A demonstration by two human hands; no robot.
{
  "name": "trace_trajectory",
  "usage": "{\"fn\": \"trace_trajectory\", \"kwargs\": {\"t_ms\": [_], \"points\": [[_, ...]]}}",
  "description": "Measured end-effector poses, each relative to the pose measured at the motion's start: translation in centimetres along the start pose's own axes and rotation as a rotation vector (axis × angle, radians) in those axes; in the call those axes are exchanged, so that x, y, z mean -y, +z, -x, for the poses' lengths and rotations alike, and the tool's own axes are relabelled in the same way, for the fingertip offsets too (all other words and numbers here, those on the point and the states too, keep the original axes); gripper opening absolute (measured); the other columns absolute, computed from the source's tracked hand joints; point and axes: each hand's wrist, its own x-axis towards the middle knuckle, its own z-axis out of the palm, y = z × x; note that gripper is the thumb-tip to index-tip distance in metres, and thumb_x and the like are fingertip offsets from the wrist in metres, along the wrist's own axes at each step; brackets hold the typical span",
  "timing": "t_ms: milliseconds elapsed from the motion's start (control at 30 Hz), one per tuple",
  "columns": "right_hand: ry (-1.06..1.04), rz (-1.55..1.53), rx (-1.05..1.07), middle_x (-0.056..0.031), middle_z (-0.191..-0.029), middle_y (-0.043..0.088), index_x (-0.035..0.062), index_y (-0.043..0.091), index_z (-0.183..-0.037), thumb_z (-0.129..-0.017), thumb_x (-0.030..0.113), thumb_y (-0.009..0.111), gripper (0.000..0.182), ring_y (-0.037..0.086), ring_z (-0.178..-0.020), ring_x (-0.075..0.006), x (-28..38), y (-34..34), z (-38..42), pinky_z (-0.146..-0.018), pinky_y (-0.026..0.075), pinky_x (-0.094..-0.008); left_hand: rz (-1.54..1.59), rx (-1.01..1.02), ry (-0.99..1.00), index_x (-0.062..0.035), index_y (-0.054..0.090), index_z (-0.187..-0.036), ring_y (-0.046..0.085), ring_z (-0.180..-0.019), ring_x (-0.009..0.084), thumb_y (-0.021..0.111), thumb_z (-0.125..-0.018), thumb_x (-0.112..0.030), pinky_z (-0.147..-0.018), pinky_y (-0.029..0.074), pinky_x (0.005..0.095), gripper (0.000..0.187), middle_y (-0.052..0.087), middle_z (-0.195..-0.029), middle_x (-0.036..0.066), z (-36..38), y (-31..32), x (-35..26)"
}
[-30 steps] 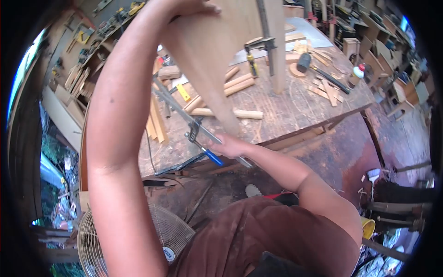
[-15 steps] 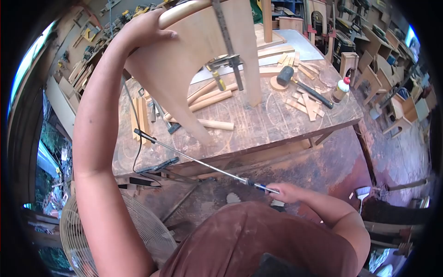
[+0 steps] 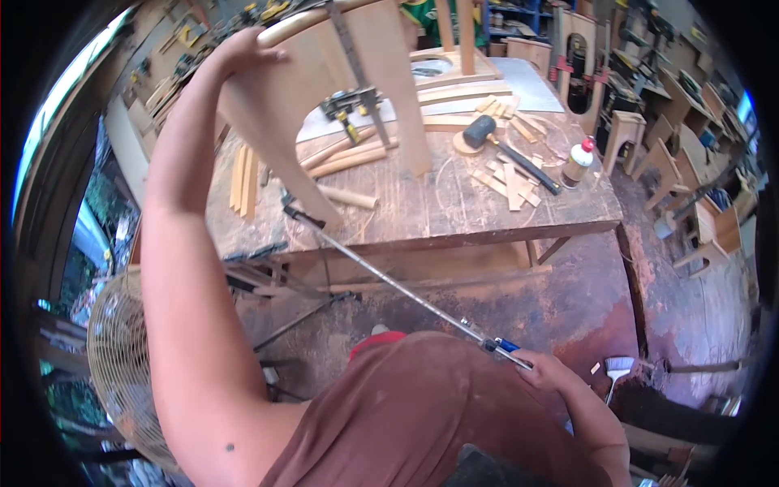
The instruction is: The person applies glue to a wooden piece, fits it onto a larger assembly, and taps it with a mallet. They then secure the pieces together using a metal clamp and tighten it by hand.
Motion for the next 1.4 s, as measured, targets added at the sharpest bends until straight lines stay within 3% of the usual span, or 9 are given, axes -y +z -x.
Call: {"fn": "trace_trajectory", "kwargs": {"t_ms": [100, 133, 200, 667, 933, 967, 1167, 1233, 1400], "points": [[-0.061, -0.015, -0.025, -0.0167, -0.091, 0.067, 0.0138, 0.06, -0.119, -0.09, 0.016, 0.059, 0.03, 0.066, -0.082, -0.0316, -1.4, 0.5, -0.1, -0.075, 0.05, -0.0375, 0.049, 0.031, -0.014, -0.0086, 0.061, -0.125, 0.067, -0.1, 0.0278, 0.079, -0.073, -0.049, -0.089, 0.05, 0.0396, 0.068, 0.07, -0.109, 0.013, 0.2, 0.2, -0.1], [-0.15, -0.008, -0.084, -0.0172, -0.091, 0.067, 0.013, 0.06, -0.12, -0.089, 0.015, 0.06, 0.031, 0.066, -0.082, -0.0292, -2.0, 0.7, -0.4, -0.075, 0.05, -0.0368, -0.145, 0.061, -0.07, 0.0016, 0.067, -0.108, 0.064, -0.102, 0.0397, 0.077, -0.066, -0.062, -0.086, 0.051, 0.0434, 0.077, 0.067, -0.108, 0.024, 2.0, -1.5, -2.9], [-0.159, -0.058, -0.059, -0.0169, -0.092, 0.067, 0.0118, 0.06, -0.121, -0.09, 0.015, 0.059, 0.032, 0.065, -0.082, -0.0266, -3.3, 1.3, -1.0, -0.076, 0.05, -0.036, -0.191, 0.0, -0.057, 0.0015, 0.068, -0.104, 0.064, -0.1, 0.04, 0.075, -0.065, -0.068, -0.085, 0.051, 0.0436, 0.08, 0.068, -0.106, 0.023, 2.1, -1.2, -2.6], [-0.119, -0.174, -0.221, -0.0136, -0.096, 0.066, 0.0049, 0.061, -0.116, -0.091, 0.014, 0.059, 0.027, 0.061, -0.084, -0.019, -3.7, 1.8, -0.5, -0.079, 0.048, -0.0325, -0.2, -0.015, -0.082, -0.0004, 0.065, -0.114, 0.063, -0.104, 0.0401, 0.077, -0.062, -0.068, -0.088, 0.051, 0.0456, 0.087, 0.067, -0.109, 0.023, 2.4, -0.9, -2.7], [0.211, -0.042, -0.516, -0.0164, -0.08, 0.06, 0.004, 0.059, -0.111, -0.089, 0.014, 0.058, 0.024, 0.062, -0.074, -0.0276, -5.4, 0.7, 3.0, -0.072, 0.048, -0.0373, -0.136, -0.11, -0.09, -0.0023, 0.063, -0.118, 0.062, -0.108, 0.0388, 0.08, -0.061, -0.062, -0.092, 0.05, 0.0449, 0.084, 0.066, -0.112, 0.023, 3.6, -1.3, -3.9], [0.145, 0.008, -0.583, -0.0178, -0.075, 0.057, 0.0053, 0.058, -0.109, -0.088, 0.014, 0.057, 0.023, 0.061, -0.07, -0.035, -5.5, 0.2, 3.0, -0.068, 0.048, -0.04, -0.079, -0.085, -0.063, -0.0088, 0.063, -0.122, 0.067, -0.1, 0.0283, 0.078, -0.073, -0.05, -0.088, 0.05, 0.0398, 0.066, 0.071, -0.107, 0.014, 2.2, -0.6, -2.8], [0.121, 0.325, -0.738, -0.0218, -0.078, 0.061, 0.0051, 0.061, -0.111, -0.087, 0.009, 0.057, 0.025, 0.062, -0.071, -0.0378, -10.3, -3.6, 0.8, -0.067, 0.048, -0.0445, -0.161, -0.109, -0.165, -0.0036, 0.067, -0.109, 0.064, -0.103, 0.0386, 0.08, -0.061, -0.062, -0.088, 0.051, 0.0451, 0.077, 0.068, -0.107, 0.021, 4.0, -1.6, -5.4], [0.271, 0.442, -0.668, -0.0255, -0.086, 0.062, 0.0076, 0.061, -0.112, -0.083, 0.007, 0.056, 0.029, 0.06, -0.083, -0.0459, -9.8, -6.2, -0.8, -0.071, 0.047, -0.0514, -0.161, -0.112, -0.154, -0.0047, 0.067, -0.107, 0.064, -0.101, 0.0382, 0.079, -0.063, -0.063, -0.087, 0.051, 0.0454, 0.074, 0.068, -0.106, 0.02, 4.4, -1.5, -5.3], [0.332, 0.768, -0.626, -0.0228, -0.077, 0.062, 0.0074, 0.059, -0.104, -0.075, 0.01, 0.066, 0.029, 0.062, -0.078, -0.0444, -12.2, -13.3, -4.4, -0.071, 0.049, -0.0534, -0.128, -0.233, -0.119, -0.0101, 0.065, -0.117, 0.068, -0.097, 0.0312, 0.078, -0.068, -0.058, -0.085, 0.053, 0.0425, 0.07, 0.071, -0.103, 0.016, 4.1, -0.4, -3.2]]}}
